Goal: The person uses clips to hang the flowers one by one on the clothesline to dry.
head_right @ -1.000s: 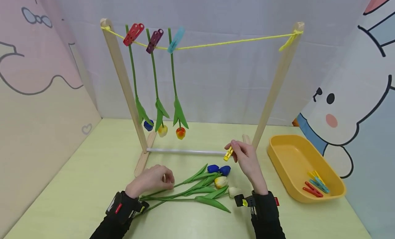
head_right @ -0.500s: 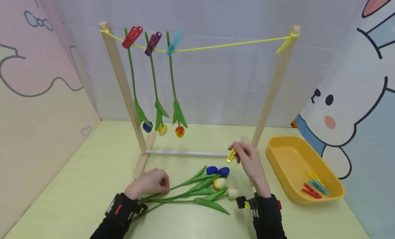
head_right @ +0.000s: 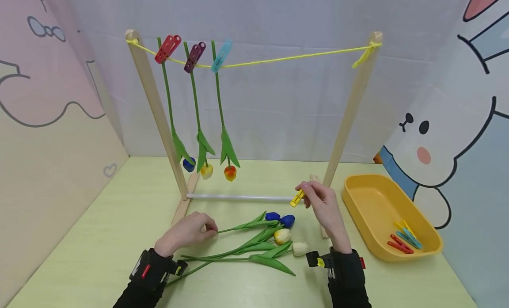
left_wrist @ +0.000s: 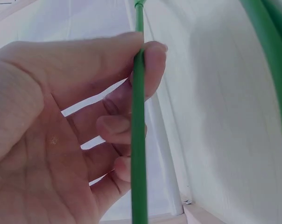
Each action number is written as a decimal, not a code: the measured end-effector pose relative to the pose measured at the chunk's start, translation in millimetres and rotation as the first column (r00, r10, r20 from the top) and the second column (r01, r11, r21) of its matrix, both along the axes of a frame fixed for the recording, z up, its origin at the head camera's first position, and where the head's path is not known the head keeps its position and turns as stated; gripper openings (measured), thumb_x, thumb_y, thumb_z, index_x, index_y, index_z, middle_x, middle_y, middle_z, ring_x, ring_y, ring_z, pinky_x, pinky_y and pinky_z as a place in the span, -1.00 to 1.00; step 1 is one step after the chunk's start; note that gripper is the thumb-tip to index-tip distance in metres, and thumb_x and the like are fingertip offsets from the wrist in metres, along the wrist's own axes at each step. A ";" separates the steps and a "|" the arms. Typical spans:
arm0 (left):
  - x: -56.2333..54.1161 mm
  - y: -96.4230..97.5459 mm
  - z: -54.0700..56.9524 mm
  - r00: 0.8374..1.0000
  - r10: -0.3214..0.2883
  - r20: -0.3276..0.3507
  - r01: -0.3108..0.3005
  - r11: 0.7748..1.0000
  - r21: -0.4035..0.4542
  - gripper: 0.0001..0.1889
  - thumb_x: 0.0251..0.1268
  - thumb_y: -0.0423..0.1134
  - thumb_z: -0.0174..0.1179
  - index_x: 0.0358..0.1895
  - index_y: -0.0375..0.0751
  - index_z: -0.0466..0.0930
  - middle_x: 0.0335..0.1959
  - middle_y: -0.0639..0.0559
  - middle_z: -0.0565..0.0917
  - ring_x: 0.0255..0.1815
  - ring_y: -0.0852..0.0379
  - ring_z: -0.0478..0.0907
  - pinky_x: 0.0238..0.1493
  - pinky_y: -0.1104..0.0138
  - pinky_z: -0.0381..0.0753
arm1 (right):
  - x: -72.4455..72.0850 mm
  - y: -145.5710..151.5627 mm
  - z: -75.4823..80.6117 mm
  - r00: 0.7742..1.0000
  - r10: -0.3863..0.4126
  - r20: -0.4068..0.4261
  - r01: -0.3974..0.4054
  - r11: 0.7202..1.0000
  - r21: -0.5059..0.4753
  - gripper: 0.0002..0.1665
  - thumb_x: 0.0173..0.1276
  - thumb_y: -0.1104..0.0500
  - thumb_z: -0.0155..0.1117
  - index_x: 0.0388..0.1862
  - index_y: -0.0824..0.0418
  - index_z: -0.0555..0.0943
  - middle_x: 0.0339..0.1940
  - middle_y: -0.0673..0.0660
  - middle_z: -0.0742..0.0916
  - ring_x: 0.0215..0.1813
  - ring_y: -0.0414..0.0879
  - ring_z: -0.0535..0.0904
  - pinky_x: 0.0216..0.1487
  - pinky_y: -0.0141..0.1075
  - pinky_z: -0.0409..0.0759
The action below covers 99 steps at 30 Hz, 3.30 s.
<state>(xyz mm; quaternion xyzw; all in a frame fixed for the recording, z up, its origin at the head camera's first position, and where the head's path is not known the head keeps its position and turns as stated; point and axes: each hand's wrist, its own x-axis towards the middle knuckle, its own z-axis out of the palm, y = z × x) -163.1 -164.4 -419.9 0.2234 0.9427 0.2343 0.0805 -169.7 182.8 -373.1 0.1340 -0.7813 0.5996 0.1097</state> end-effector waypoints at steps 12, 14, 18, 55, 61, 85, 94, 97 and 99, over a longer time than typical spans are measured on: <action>3.7 1.7 0.3 0.965 0.048 -0.258 -0.054 0.998 -0.016 -0.89 0.24 -0.48 0.32 -0.44 -0.27 0.72 -0.46 0.06 0.70 -0.43 0.22 0.52 -0.32 0.37 0.55 | 1.2 5.0 -1.0 1.000 -0.011 -0.002 0.011 1.000 -0.027 -0.67 0.62 0.19 0.02 -0.26 -0.03 0.70 -0.43 -0.16 0.68 -0.45 -0.12 0.51 -0.37 -0.43 0.60; 3.5 2.5 0.0 0.958 0.078 -0.277 -0.081 0.997 -0.002 -0.88 0.24 -0.50 0.31 -0.44 -0.28 0.70 -0.47 0.06 0.67 -0.41 0.21 0.51 -0.31 0.35 0.56 | 1.2 5.4 -1.0 1.000 -0.009 -0.008 0.008 0.999 -0.033 -0.67 0.62 0.19 0.02 -0.26 -0.03 0.71 -0.43 -0.16 0.68 -0.46 -0.12 0.51 -0.36 -0.43 0.60; 2.4 3.3 -0.2 0.937 0.120 -0.327 -0.125 0.992 0.007 -0.92 0.24 -0.48 0.33 -0.39 -0.27 0.71 -0.44 0.05 0.67 -0.39 0.16 0.58 -0.29 0.31 0.61 | 1.3 6.8 -0.4 1.000 -0.005 -0.014 0.004 0.999 -0.046 -0.68 0.62 0.20 0.01 -0.23 0.10 0.72 -0.41 -0.17 0.70 -0.46 -0.14 0.53 -0.35 -0.43 0.61; -0.3 8.3 15.5 0.619 0.369 -0.693 -0.238 0.929 0.282 -0.91 0.37 -0.30 0.28 -0.12 -0.13 0.65 -0.52 0.03 0.72 -0.64 0.11 0.54 -0.67 0.45 0.26 | 2.7 20.0 1.5 1.000 -0.004 0.005 0.004 0.995 -0.097 -0.68 0.63 0.18 0.01 -0.13 0.30 0.69 -0.39 -0.12 0.69 -0.41 -0.13 0.54 -0.27 -0.49 0.60; -0.3 8.4 15.4 0.623 0.409 -0.666 -0.174 0.903 0.393 -0.89 0.38 -0.32 0.27 -0.10 -0.21 0.63 -0.47 -0.03 0.72 -0.58 0.13 0.54 -0.60 0.44 0.30 | 2.2 20.3 1.1 1.000 -0.006 0.011 0.007 0.996 -0.088 -0.68 0.63 0.18 0.00 -0.11 0.30 0.69 -0.36 -0.14 0.69 -0.39 -0.14 0.55 -0.27 -0.50 0.60; 1.8 4.8 27.0 0.897 0.385 -0.216 -0.033 0.547 0.837 -0.74 0.40 -0.37 0.24 0.10 -0.30 0.65 -0.01 -0.27 0.77 -0.31 0.43 0.68 -0.34 0.47 0.68 | 3.3 20.6 1.3 0.999 -0.052 -0.005 0.051 0.986 -0.158 -0.79 0.56 0.20 0.14 0.01 -0.03 0.66 -0.41 -0.15 0.67 -0.40 -0.17 0.55 -0.28 -0.48 0.62; 2.0 2.9 28.8 0.898 0.382 -0.216 -0.005 0.502 0.865 -0.84 0.42 -0.40 0.20 -0.01 -0.31 0.65 -0.10 -0.32 0.76 -0.38 0.34 0.64 -0.40 0.48 0.59 | 1.8 22.0 1.1 0.996 -0.080 -0.025 0.072 0.969 -0.237 -0.74 0.52 0.25 0.19 0.12 0.26 0.61 -0.34 -0.14 0.70 -0.36 -0.21 0.62 -0.29 -0.49 0.63; 3.0 2.9 29.6 0.896 0.390 -0.211 -0.006 0.485 0.874 -0.88 0.41 -0.42 0.20 -0.07 -0.33 0.61 -0.14 -0.23 0.79 -0.44 0.29 0.58 -0.43 0.45 0.56 | 1.8 22.1 1.3 0.997 -0.076 -0.022 0.070 0.974 -0.216 -0.75 0.52 0.24 0.18 0.11 0.21 0.62 -0.32 -0.14 0.70 -0.36 -0.19 0.62 -0.28 -0.49 0.63; 3.7 3.3 30.6 0.897 0.395 -0.197 -0.012 0.468 0.884 -0.91 0.42 -0.42 0.19 -0.11 -0.37 0.56 -0.17 -0.05 0.81 -0.47 0.27 0.55 -0.44 0.45 0.55 | 1.7 22.2 1.3 0.997 -0.074 -0.022 0.068 0.976 -0.207 -0.77 0.52 0.24 0.18 0.08 0.11 0.64 -0.32 -0.15 0.70 -0.35 -0.19 0.62 -0.29 -0.49 0.63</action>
